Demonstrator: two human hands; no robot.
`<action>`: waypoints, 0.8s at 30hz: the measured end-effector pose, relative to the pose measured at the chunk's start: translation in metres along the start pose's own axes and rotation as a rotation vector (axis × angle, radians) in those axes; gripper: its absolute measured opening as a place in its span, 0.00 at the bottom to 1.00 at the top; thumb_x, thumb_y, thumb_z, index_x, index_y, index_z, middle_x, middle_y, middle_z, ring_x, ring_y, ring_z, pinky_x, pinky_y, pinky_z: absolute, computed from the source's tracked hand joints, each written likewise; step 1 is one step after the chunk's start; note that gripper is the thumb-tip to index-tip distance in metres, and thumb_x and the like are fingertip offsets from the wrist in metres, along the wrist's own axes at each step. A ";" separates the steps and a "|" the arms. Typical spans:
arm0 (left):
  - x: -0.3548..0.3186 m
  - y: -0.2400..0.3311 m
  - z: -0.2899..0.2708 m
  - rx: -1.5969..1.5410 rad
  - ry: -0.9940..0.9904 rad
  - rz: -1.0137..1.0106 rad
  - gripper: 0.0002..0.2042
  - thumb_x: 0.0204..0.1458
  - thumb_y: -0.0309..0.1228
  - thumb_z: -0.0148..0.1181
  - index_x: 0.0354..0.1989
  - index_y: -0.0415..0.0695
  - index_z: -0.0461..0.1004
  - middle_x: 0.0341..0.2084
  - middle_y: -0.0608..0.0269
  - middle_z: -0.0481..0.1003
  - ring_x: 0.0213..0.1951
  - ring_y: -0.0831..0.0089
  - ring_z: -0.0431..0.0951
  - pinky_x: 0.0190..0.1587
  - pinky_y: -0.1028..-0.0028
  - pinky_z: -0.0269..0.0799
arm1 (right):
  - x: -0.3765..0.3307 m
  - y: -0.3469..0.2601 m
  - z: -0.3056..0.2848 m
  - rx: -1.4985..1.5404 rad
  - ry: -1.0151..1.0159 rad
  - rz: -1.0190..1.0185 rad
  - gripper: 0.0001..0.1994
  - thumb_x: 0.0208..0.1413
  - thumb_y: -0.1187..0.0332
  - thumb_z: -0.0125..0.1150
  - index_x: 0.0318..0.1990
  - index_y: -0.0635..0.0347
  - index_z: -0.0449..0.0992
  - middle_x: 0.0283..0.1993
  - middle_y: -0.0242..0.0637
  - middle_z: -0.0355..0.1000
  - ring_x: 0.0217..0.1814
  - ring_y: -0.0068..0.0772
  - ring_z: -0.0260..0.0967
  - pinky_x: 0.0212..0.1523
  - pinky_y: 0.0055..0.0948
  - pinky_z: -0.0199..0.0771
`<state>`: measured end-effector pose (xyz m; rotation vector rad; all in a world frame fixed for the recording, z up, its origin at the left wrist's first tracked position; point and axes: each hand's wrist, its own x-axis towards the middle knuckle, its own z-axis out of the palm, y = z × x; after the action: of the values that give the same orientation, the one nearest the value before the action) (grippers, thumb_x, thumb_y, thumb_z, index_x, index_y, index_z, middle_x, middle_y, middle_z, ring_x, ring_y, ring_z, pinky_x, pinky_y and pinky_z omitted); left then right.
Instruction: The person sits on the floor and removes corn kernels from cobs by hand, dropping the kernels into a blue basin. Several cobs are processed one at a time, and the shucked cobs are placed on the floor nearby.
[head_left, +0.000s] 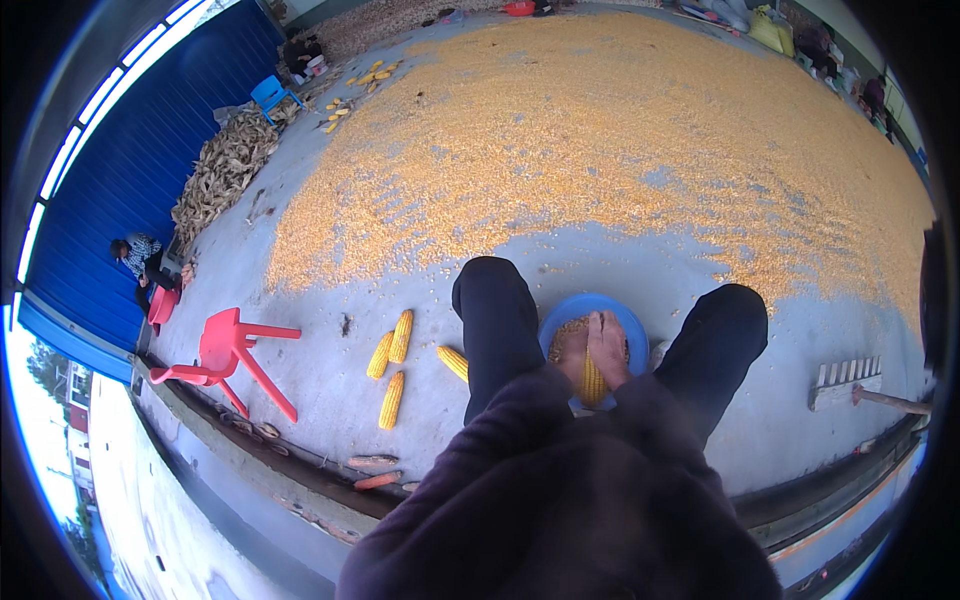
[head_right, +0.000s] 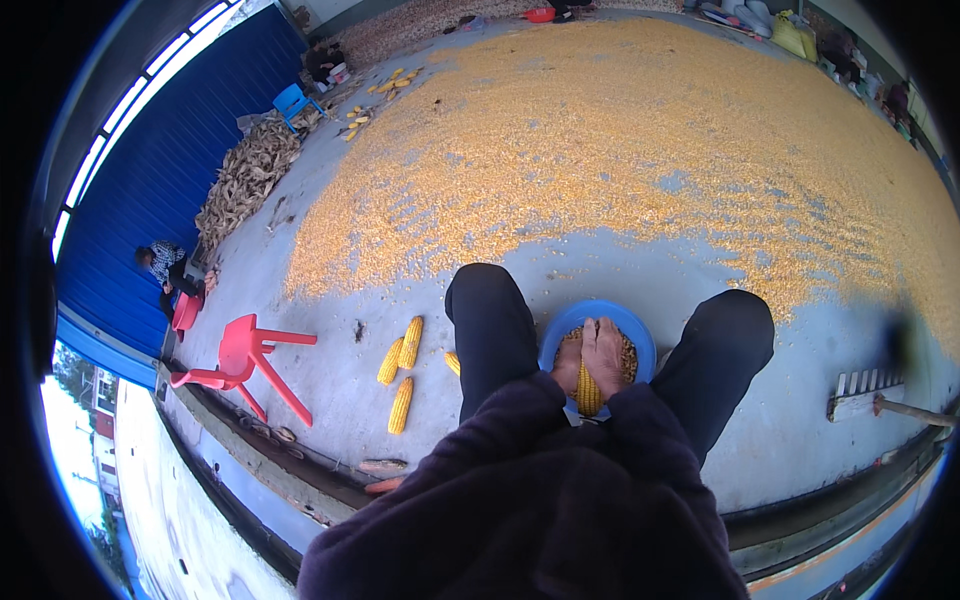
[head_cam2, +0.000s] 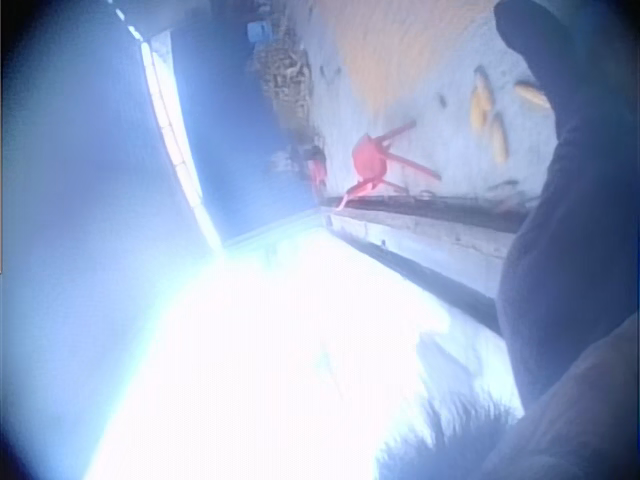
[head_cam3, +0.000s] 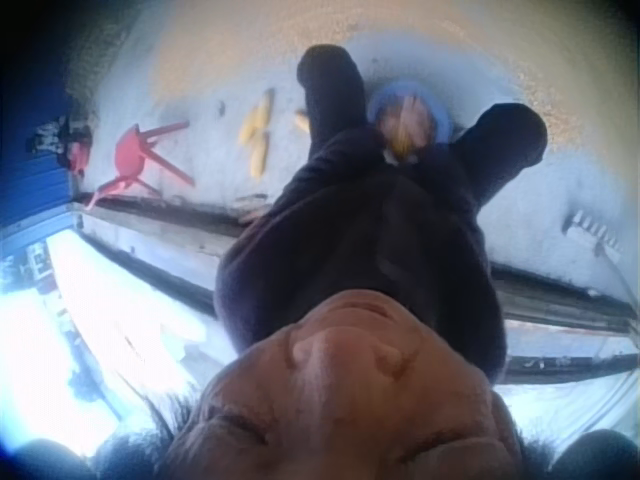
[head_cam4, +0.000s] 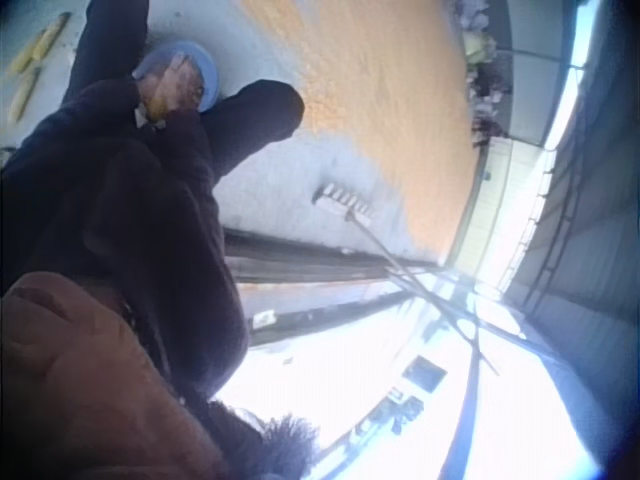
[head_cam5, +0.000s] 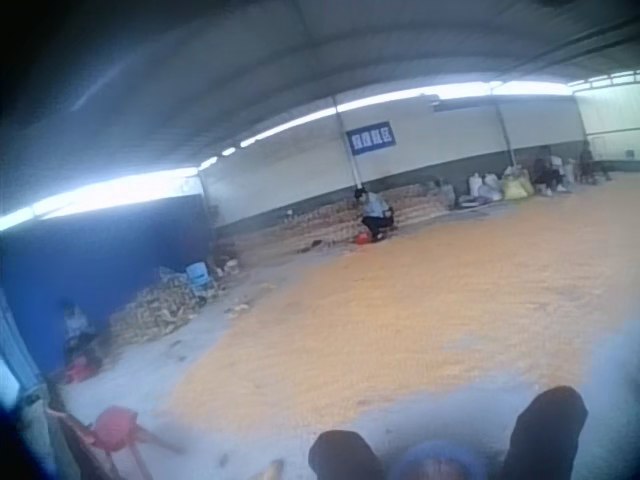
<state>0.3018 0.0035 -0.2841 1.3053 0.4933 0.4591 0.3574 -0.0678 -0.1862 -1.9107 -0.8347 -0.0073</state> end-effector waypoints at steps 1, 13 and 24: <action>-0.003 0.007 0.003 0.015 -0.017 0.002 0.18 0.66 0.40 0.45 0.49 0.37 0.75 0.41 0.51 0.79 0.43 0.67 0.78 0.47 0.66 0.71 | 0.001 0.005 0.000 -0.003 -0.012 0.043 0.16 0.65 0.61 0.48 0.34 0.68 0.68 0.33 0.62 0.70 0.38 0.69 0.66 0.38 0.54 0.64; -0.022 0.079 0.030 0.105 0.027 -0.295 0.28 0.66 0.49 0.40 0.51 0.33 0.73 0.47 0.45 0.77 0.50 0.58 0.76 0.53 0.63 0.68 | 0.013 0.045 -0.006 0.200 0.130 0.341 0.20 0.66 0.59 0.45 0.31 0.67 0.73 0.28 0.48 0.73 0.32 0.43 0.71 0.36 0.41 0.70; -0.035 0.103 0.041 0.298 -0.053 -0.229 0.31 0.67 0.54 0.34 0.54 0.37 0.74 0.47 0.47 0.77 0.52 0.62 0.76 0.55 0.66 0.67 | 0.023 0.051 -0.007 0.253 0.253 0.481 0.22 0.66 0.55 0.46 0.32 0.68 0.75 0.27 0.46 0.74 0.30 0.38 0.71 0.37 0.39 0.71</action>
<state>0.2926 -0.0284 -0.1726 1.5205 0.6768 0.1627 0.4055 -0.0743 -0.2155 -1.7789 -0.1840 0.1402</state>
